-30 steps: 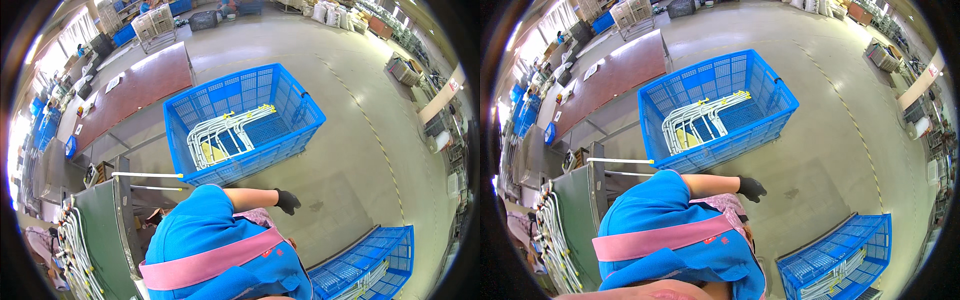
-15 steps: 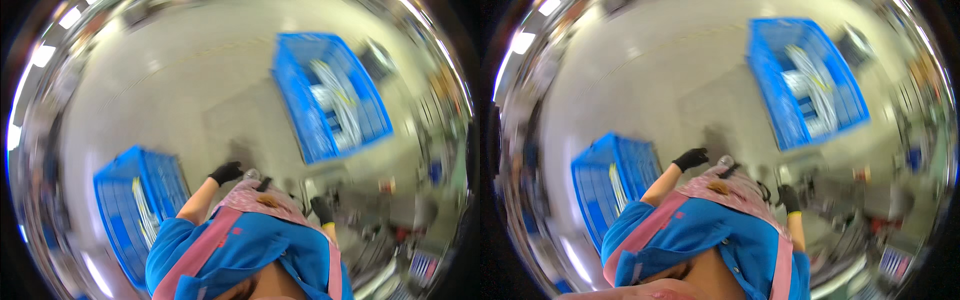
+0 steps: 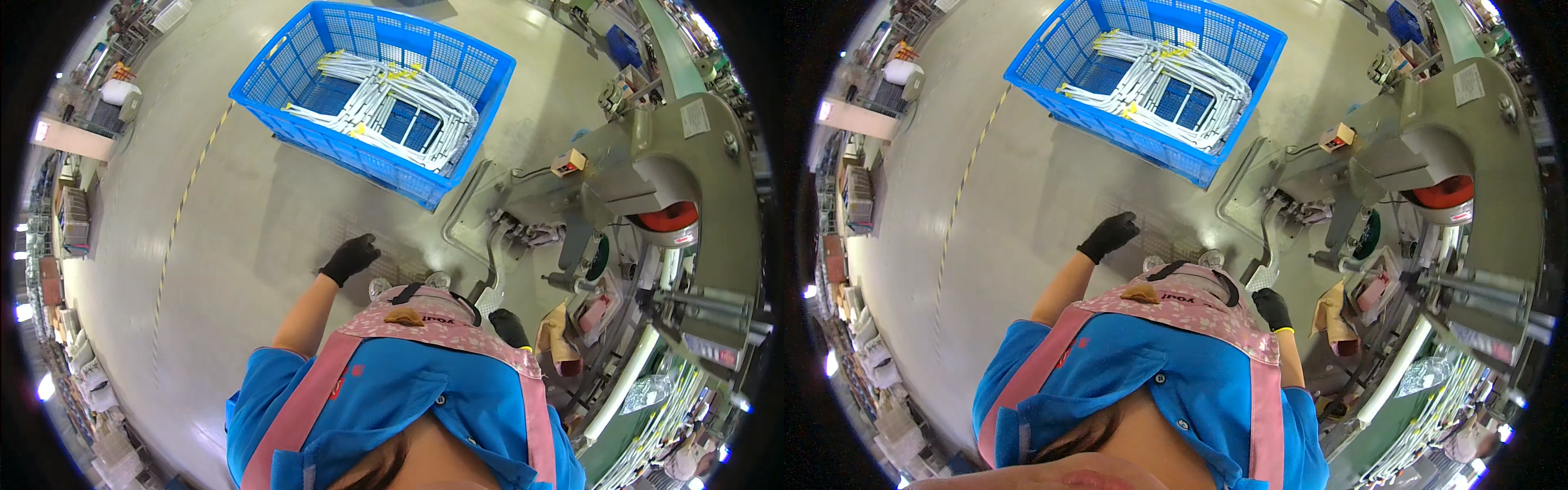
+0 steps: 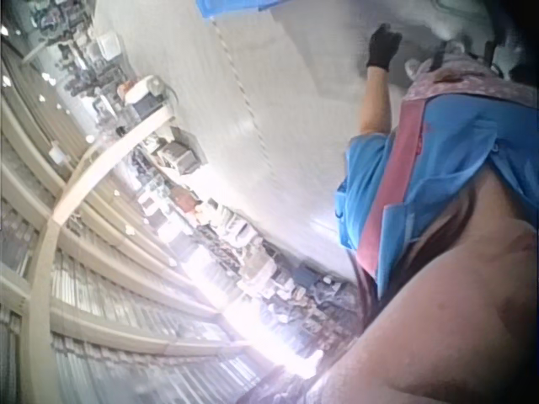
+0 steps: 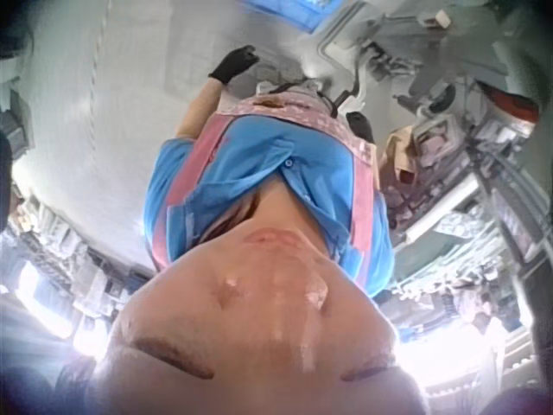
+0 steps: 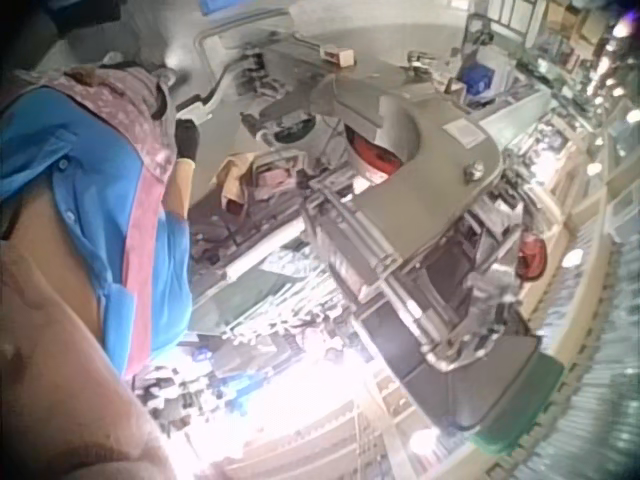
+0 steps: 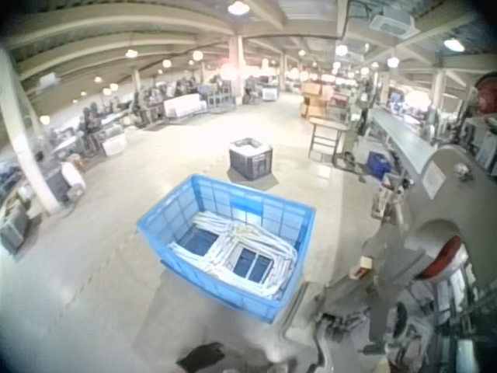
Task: The person repeatedly picks up white metal frame components with yellow tips from a blue crate, inserts them into a machine to attach end caps, and returns the finished pieces to the crate. The process is repeated multiple times in a factory setting.
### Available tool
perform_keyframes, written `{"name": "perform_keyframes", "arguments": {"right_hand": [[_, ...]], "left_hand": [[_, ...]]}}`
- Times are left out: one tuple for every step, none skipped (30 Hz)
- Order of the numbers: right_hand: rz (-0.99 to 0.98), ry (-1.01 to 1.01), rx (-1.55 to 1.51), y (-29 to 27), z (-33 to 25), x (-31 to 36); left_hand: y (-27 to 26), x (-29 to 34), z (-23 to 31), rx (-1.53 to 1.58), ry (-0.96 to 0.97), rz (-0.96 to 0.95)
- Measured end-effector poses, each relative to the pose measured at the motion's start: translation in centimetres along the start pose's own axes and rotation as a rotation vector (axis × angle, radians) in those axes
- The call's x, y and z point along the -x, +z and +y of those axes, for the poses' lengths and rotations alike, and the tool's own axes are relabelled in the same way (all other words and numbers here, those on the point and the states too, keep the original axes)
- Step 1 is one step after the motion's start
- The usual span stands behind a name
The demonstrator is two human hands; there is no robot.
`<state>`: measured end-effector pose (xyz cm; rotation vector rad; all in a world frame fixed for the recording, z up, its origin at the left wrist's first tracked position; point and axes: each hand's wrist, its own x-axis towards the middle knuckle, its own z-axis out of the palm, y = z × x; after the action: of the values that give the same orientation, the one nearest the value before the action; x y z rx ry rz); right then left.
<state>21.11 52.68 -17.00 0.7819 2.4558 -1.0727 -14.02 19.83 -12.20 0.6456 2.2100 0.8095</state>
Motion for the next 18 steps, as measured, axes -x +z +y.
{"name": "perform_keyframes", "arguments": {"right_hand": [[-0.013, 0.039, -0.014, -0.6, -0.4, -1.1], [-0.029, 0.079, -0.027, -1.3, -1.1, -2.6], [-0.041, 0.106, -0.042, -2.0, -2.1, -4.4], [-0.026, 0.066, -0.047, -2.7, -3.1, -6.2], [0.001, -0.011, -0.038, -3.5, -4.3, -8.2], [-0.039, -0.007, -0.014, -4.3, -5.5, -10.4], [-0.071, -0.026, 0.021, -5.0, -6.8, -12.6], [-0.003, -0.090, -0.005, -5.5, -8.1, -14.4], [0.070, -0.154, -0.025, -6.1, -9.4, -16.2], [0.059, -0.126, -0.054, -6.5, -10.7, -18.2], [0.051, -0.097, -0.080, -6.8, -12.0, -20.1], [0.047, -0.062, -0.107, -7.0, -13.1, -22.1], [0.068, -0.015, -0.099, -7.2, -14.2, -24.1], [0.088, 0.042, -0.094, -7.2, -15.0, -25.9], [0.114, 0.096, -0.089, -7.4, -15.8, -28.3], [0.163, 0.153, -0.102, -7.4, -16.4, -30.5], [0.207, 0.210, -0.111, -7.4, -16.7, -32.6], [0.246, 0.267, -0.125, -7.6, -16.8, -34.7]], "left_hand": [[0.6, -1.0, 1.1, 0.012, -0.007, -0.054], [1.0, -1.8, 2.0, 0.032, -0.005, -0.112], [1.3, -2.7, 2.7, 0.024, 0.076, -0.146], [1.6, -3.5, 3.3, 0.025, 0.167, -0.185], [1.7, -4.5, 3.7, -0.023, 0.249, -0.188], [1.8, -5.5, 4.1, -0.070, 0.332, -0.187], [1.5, -6.6, 4.3, -0.036, 0.281, -0.205], [1.1, -7.9, 4.4, -0.002, 0.231, -0.224], [0.6, -9.5, 4.6, 0.030, 0.154, -0.256], [-0.1, -11.3, 4.7, 0.192, 0.079, -0.343], [-1.0, -13.4, 4.7, 0.350, -0.027, -0.446], [-1.8, -15.4, 4.7, 0.504, -0.137, -0.551], [-2.5, -17.4, 4.6, 0.503, -0.145, -0.531], [-3.0, -19.3, 4.5, 0.500, -0.157, -0.516], [-3.6, -21.9, 4.2, 0.493, -0.163, -0.500], [-3.8, -24.5, 3.9, 0.233, 0.047, -0.408], [-4.0, -27.0, 3.5, 0.179, 0.086, -0.386], [-3.9, -29.8, 3.0, 0.133, 0.119, -0.365]]}}
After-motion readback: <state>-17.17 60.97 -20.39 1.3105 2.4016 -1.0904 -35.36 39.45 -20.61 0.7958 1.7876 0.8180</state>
